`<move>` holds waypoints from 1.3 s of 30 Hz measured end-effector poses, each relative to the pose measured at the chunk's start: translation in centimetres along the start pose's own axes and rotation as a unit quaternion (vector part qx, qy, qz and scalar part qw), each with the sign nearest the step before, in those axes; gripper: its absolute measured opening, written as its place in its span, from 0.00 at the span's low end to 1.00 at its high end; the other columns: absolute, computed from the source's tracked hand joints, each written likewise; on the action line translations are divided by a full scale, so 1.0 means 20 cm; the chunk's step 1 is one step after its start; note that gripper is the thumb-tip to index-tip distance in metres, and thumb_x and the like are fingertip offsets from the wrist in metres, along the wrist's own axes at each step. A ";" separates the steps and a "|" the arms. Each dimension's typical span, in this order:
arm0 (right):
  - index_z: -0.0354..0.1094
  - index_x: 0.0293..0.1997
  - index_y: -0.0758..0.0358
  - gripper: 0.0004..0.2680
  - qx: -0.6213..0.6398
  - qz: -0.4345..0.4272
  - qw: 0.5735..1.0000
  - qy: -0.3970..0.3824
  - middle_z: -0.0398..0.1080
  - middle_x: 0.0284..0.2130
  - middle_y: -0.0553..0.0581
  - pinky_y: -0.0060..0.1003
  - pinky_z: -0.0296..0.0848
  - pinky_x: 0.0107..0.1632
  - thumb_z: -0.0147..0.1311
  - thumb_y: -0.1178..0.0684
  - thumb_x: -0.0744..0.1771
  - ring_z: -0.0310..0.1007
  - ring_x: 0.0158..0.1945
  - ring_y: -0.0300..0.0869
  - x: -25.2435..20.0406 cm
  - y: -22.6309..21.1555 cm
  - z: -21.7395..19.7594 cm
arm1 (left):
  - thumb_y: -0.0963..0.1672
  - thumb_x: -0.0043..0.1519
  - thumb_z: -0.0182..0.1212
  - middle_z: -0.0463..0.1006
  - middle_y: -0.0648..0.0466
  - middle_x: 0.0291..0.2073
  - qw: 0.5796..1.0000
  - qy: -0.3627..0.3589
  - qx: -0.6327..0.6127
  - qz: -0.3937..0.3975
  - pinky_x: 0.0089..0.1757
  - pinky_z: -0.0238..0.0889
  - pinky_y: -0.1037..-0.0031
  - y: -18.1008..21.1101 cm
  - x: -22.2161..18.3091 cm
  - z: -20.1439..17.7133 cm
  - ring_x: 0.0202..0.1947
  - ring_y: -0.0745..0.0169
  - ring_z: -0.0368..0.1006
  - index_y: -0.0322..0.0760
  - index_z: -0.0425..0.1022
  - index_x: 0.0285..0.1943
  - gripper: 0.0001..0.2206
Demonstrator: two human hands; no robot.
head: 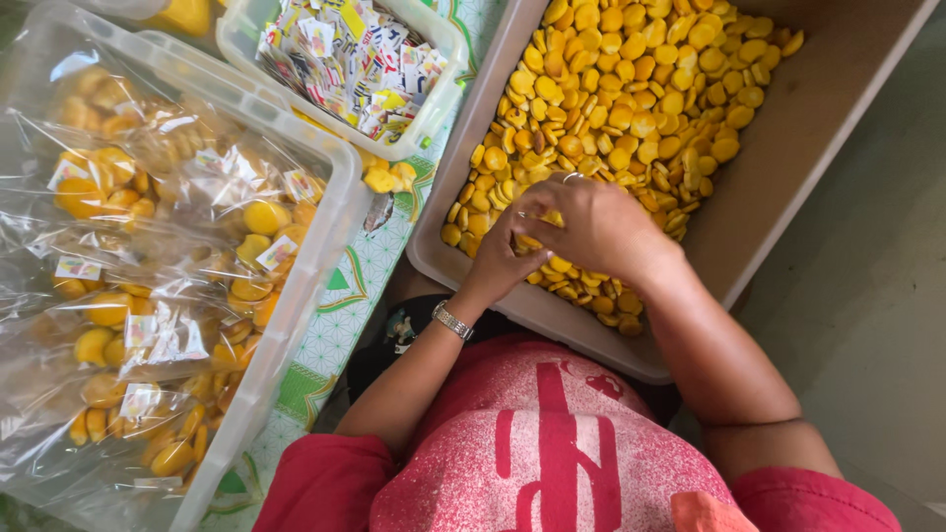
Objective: The person scoops yellow snack chips from a large bin into small clear plastic bags, then places a small label into each bag and sets the filled bags into a separate container. The process repeats continuously.
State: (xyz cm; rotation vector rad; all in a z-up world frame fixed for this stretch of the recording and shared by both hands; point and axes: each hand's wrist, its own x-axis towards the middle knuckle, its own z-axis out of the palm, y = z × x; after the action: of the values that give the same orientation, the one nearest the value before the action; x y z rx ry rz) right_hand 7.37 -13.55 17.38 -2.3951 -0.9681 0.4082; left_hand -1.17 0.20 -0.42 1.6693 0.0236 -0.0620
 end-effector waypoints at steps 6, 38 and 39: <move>0.79 0.40 0.50 0.08 -0.123 0.037 0.983 -0.131 0.78 0.35 0.56 0.49 0.75 0.43 0.58 0.43 0.64 0.78 0.40 0.52 0.13 -0.06 -0.12 | 0.43 0.54 0.78 0.70 0.54 0.62 0.972 -0.094 -0.217 -0.005 0.62 0.60 0.70 -0.04 0.00 -0.06 0.63 0.65 0.66 0.36 0.60 0.73 0.38; 0.77 0.30 0.53 0.03 -0.127 -0.156 0.969 0.142 0.74 0.34 0.54 0.53 0.61 0.52 0.66 0.51 0.60 0.69 0.48 0.54 1.01 0.04 0.26 | 0.42 0.58 0.76 0.74 0.56 0.57 0.969 -0.076 -0.236 -0.009 0.58 0.67 0.73 -0.03 0.02 -0.06 0.58 0.68 0.71 0.35 0.71 0.64 0.26; 0.77 0.28 0.53 0.04 -0.138 -0.164 0.964 0.157 0.75 0.33 0.53 0.53 0.60 0.52 0.66 0.50 0.59 0.69 0.47 0.53 1.02 0.02 0.29 | 0.42 0.57 0.76 0.74 0.57 0.57 0.964 -0.079 -0.255 -0.020 0.57 0.69 0.73 -0.03 0.01 -0.06 0.57 0.68 0.71 0.36 0.71 0.64 0.26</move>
State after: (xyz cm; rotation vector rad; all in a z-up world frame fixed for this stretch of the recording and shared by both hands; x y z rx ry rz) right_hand 19.19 2.75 10.73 -2.3734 -1.3054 -0.2361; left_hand -0.93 1.37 -0.93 1.1448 -0.0440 -0.2029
